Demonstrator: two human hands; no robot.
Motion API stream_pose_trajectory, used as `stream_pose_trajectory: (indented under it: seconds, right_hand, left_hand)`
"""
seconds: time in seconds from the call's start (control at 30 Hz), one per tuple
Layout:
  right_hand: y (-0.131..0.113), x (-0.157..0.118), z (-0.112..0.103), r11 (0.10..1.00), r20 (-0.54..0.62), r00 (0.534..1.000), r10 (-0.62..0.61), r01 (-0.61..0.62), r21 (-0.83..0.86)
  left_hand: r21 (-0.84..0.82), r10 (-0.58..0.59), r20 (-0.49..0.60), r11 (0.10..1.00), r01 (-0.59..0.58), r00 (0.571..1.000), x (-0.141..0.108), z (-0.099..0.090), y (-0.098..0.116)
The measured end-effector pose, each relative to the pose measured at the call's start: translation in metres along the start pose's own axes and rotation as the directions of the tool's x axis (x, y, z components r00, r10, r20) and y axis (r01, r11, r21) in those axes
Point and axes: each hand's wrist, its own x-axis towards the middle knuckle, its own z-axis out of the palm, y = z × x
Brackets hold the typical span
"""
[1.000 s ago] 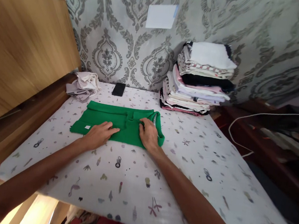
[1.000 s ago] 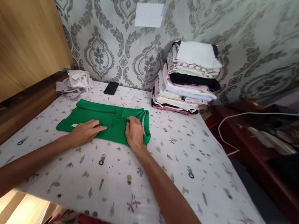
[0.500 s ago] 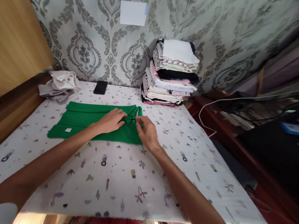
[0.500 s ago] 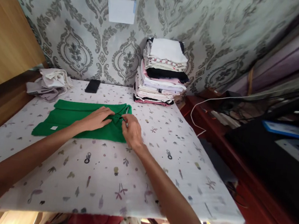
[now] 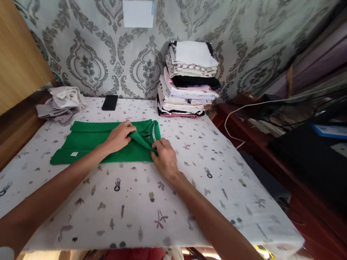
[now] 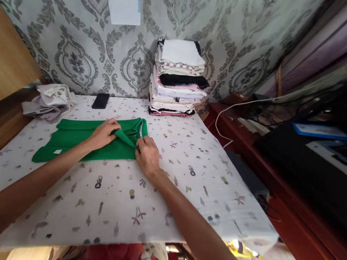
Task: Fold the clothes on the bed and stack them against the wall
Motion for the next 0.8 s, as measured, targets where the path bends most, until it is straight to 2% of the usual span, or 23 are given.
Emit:
stream_pose_trajectory:
  seconds: [0.17,0.3,0.43,0.5,0.57,0.67,0.73,0.8]
  right_hand:
    - [-0.002,-0.009,0.004,0.97,-0.025,0.985,-0.172,0.165,-0.181]
    - [-0.001,-0.015,0.005,0.947,-0.031,0.977,-0.212,0.198,-0.254]
    - [0.0,-0.016,0.004,0.945,-0.019,0.977,-0.212,0.2,-0.257]
    - [0.0,-0.016,0.003,0.948,-0.012,0.978,-0.209,0.199,-0.248]
    - [0.0,-0.016,0.002,0.95,-0.013,0.978,-0.206,0.197,-0.243]
    - [0.002,-0.018,0.0,0.952,-0.023,0.979,-0.204,0.193,-0.239]
    - [0.002,-0.02,-0.003,0.954,-0.03,0.977,-0.212,0.2,-0.223]
    - [-0.001,-0.021,-0.006,0.958,-0.04,0.973,-0.228,0.217,-0.188]
  left_hand:
    - [0.15,-0.032,0.089,0.989,0.019,0.995,-0.011,0.0,0.0]
    - [0.17,-0.034,0.15,0.985,0.008,0.988,-0.022,-0.014,-0.005]
    - [0.159,0.014,0.093,0.987,-0.028,0.996,-0.031,-0.023,-0.003]
    - [0.112,0.062,0.018,0.992,-0.063,0.998,-0.035,-0.019,0.003]
    - [0.058,0.131,-0.004,0.99,-0.131,0.991,-0.04,-0.009,0.009]
    - [0.023,0.214,0.097,0.976,-0.217,0.972,-0.046,0.006,0.014]
    - [-0.015,0.21,0.138,0.978,-0.21,0.968,-0.047,0.009,0.012]
    - [-0.081,0.141,0.099,0.988,-0.133,0.985,-0.043,0.005,0.004]
